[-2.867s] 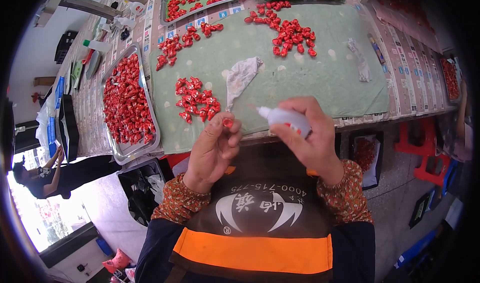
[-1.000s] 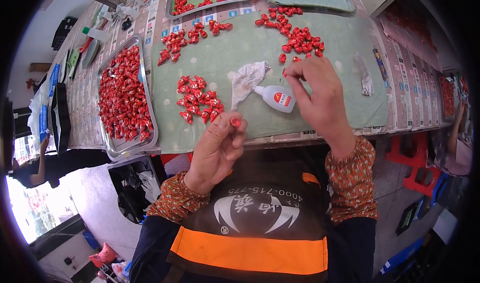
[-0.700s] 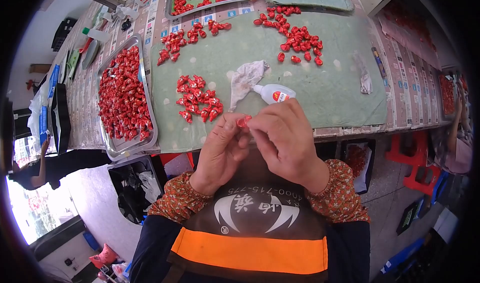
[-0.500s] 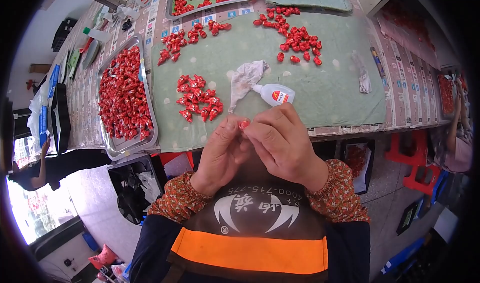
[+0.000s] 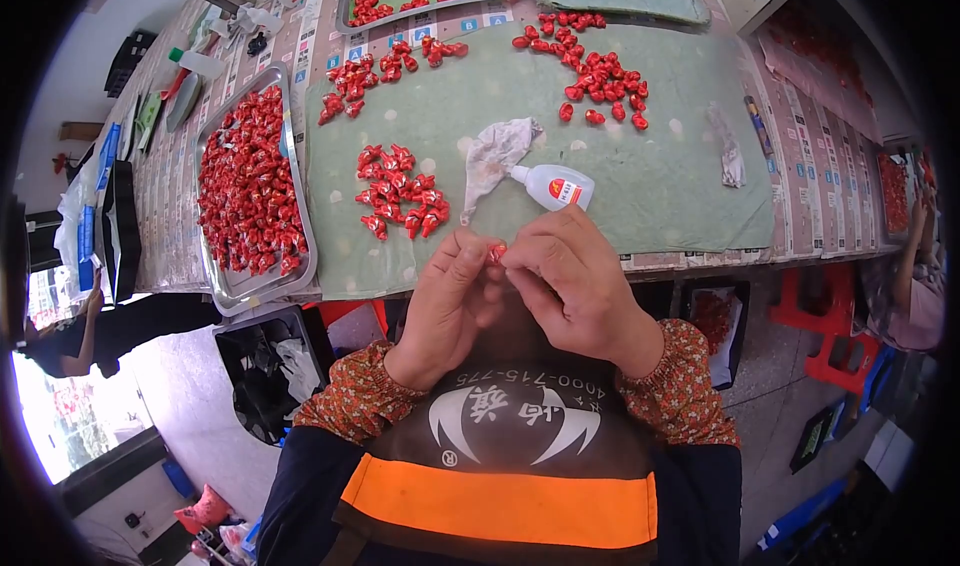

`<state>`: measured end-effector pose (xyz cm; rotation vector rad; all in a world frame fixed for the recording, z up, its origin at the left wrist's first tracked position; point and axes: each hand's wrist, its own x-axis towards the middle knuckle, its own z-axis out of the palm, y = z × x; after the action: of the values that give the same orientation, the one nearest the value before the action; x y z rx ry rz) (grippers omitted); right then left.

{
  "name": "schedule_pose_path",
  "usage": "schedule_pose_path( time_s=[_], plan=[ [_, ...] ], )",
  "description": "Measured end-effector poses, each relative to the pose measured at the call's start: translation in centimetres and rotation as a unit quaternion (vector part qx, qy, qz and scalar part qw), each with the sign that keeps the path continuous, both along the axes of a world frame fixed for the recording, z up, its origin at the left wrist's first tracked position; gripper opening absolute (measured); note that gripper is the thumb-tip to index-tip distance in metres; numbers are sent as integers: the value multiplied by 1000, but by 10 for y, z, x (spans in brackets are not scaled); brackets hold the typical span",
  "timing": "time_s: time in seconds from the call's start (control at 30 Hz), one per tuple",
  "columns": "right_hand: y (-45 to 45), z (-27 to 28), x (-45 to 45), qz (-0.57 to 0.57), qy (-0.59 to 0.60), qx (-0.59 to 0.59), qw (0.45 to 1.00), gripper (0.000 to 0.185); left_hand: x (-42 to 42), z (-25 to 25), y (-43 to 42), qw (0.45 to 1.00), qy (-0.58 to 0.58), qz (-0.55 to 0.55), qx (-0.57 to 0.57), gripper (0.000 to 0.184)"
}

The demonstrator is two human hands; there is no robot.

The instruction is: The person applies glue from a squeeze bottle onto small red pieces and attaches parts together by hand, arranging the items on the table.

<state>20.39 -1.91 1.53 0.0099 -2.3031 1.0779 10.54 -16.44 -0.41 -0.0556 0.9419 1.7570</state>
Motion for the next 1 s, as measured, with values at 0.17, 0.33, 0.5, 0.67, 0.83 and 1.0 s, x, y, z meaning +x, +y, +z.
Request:
schedule_pose_path(
  time_s=[0.17, 0.33, 0.5, 0.67, 0.83, 1.0],
  plan=[
    [-3, -1, 0, -16, 3, -57, 998, 28, 1, -1, 1, 1000, 9, 4, -1, 17],
    [-7, -6, 2, -46, -12, -83, 995, 26, 2, -6, 1, 1000, 21, 8, 0, 17],
    [-9, -4, 3, -48, -7, -63, 997, 25, 4, -5, 2, 998, 65, 11, -2, 17],
    [-13, 1, 4, -52, -11, -41, 998, 25, 9, -8, 2, 985, 169, 26, 7, 16],
    [-19, 0, 2, -63, 7, -35, 997, 23, 14, -11, -3, 967, 252, 29, 0, 17],
    [-20, -8, 8, -67, -15, -123, 990, 20, 14, -9, -4, 978, 209, 10, -15, 17]
  ],
)
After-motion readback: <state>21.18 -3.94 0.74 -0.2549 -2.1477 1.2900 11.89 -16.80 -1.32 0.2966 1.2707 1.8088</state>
